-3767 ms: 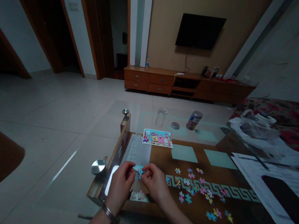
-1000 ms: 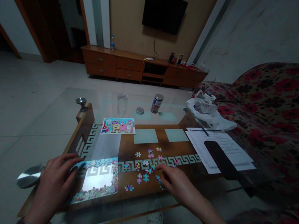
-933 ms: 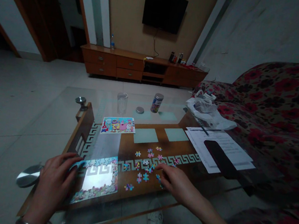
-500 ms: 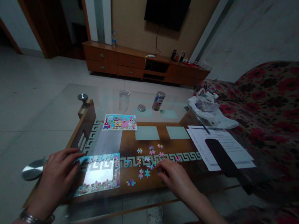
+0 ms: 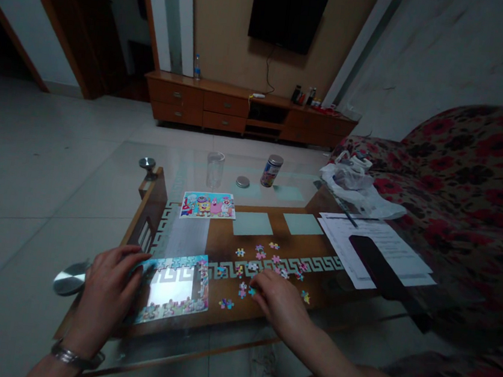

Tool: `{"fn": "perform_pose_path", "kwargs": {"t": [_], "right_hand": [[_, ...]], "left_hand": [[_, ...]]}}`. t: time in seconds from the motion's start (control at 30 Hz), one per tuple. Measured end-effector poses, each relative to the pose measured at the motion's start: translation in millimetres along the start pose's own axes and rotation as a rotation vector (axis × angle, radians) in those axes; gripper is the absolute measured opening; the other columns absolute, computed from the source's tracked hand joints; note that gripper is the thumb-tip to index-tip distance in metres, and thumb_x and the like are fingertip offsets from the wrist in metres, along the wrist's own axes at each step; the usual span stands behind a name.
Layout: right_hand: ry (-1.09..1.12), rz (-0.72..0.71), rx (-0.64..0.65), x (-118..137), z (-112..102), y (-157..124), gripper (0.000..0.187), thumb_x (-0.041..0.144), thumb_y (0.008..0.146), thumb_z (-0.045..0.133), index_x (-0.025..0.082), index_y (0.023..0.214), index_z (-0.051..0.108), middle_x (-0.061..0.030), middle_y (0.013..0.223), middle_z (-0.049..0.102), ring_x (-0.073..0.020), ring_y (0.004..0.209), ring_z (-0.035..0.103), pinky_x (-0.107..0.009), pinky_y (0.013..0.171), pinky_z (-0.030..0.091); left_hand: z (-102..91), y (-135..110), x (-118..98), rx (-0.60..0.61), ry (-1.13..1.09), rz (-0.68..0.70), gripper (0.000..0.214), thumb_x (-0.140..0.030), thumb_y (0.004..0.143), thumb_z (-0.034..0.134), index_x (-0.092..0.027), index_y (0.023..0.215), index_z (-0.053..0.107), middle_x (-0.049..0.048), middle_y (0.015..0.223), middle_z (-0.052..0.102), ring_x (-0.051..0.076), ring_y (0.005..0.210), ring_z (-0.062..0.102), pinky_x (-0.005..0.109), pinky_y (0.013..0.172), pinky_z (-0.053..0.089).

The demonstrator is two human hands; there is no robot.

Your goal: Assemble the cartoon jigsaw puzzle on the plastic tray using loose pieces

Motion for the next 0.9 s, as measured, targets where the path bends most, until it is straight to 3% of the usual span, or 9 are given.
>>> {"fn": "perform_pose_path", "kwargs": {"t": [0.17, 0.37, 0.47, 0.57, 0.7, 0.9], "right_hand": [[0.026, 0.003, -0.015, -3, -1, 1, 0.016, 0.007, 0.077, 0.06, 0.016, 0.09, 0.063, -0.0061, 0.092, 0.066, -0.0212, 0.087, 0.061, -0.032, 0.074, 0.044], [0.086, 0.085, -0.212, -44, -35, 6, 0.009, 0.013, 0.083, 0.056, 0.017, 0.089, 0.063, -0.005, 0.088, 0.064, -0.0187, 0.081, 0.06, -0.029, 0.072, 0.043], [0.088, 0.09, -0.228, -53, -41, 8, 0.008, 0.014, 0.084, 0.056, 0.017, 0.083, 0.063, -0.0042, 0.084, 0.063, -0.0176, 0.078, 0.059, -0.029, 0.072, 0.042], [0.092, 0.011, -0.163, -35, -29, 7, 0.01, 0.011, 0.082, 0.056, 0.017, 0.078, 0.063, -0.0038, 0.082, 0.061, -0.0166, 0.076, 0.057, -0.028, 0.069, 0.042], [0.135, -0.144, -0.086, 6, -4, -1, 0.015, 0.005, 0.079, 0.057, 0.018, 0.084, 0.063, -0.0027, 0.088, 0.062, -0.016, 0.081, 0.057, -0.027, 0.07, 0.041], [0.09, -0.192, -0.068, 39, 15, -7, 0.017, 0.009, 0.078, 0.059, 0.019, 0.092, 0.062, -0.004, 0.095, 0.063, -0.0178, 0.086, 0.056, -0.027, 0.07, 0.04]], "left_hand": [[-1.4, 1, -1, 0.003, -0.006, 0.004, 0.03, -0.036, 0.086, 0.041, -0.02, 0.098, 0.064, 0.0099, 0.11, 0.058, 0.03, 0.101, 0.05, 0.051, 0.089, 0.041], [-2.8, 0, -3, -0.008, -0.006, 0.008, 0.031, -0.036, 0.086, 0.042, -0.019, 0.098, 0.064, 0.0106, 0.109, 0.058, 0.03, 0.101, 0.051, 0.051, 0.09, 0.04], [-2.1, 0, -4, -0.005, -0.001, 0.002, 0.03, -0.036, 0.086, 0.041, -0.02, 0.098, 0.064, 0.0102, 0.11, 0.059, 0.03, 0.102, 0.051, 0.051, 0.091, 0.04], [-1.8, 0, -4, -0.008, 0.001, -0.001, 0.03, -0.035, 0.085, 0.041, -0.02, 0.097, 0.064, 0.01, 0.11, 0.059, 0.029, 0.103, 0.051, 0.05, 0.09, 0.041], [-2.1, 0, -5, -0.004, 0.001, -0.011, 0.029, -0.035, 0.085, 0.042, -0.02, 0.097, 0.064, 0.0098, 0.11, 0.059, 0.029, 0.103, 0.051, 0.049, 0.09, 0.042], [-2.1, 0, -7, 0.002, -0.01, -0.014, 0.028, -0.035, 0.085, 0.042, -0.022, 0.097, 0.064, 0.0092, 0.11, 0.06, 0.03, 0.103, 0.052, 0.05, 0.09, 0.041]]}}
Point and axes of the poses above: each hand's wrist, its own y-axis towards the middle knuckle, its own z-axis out of the palm, x = y × z, the point moved 4 cm from there along y, towards the middle knuckle
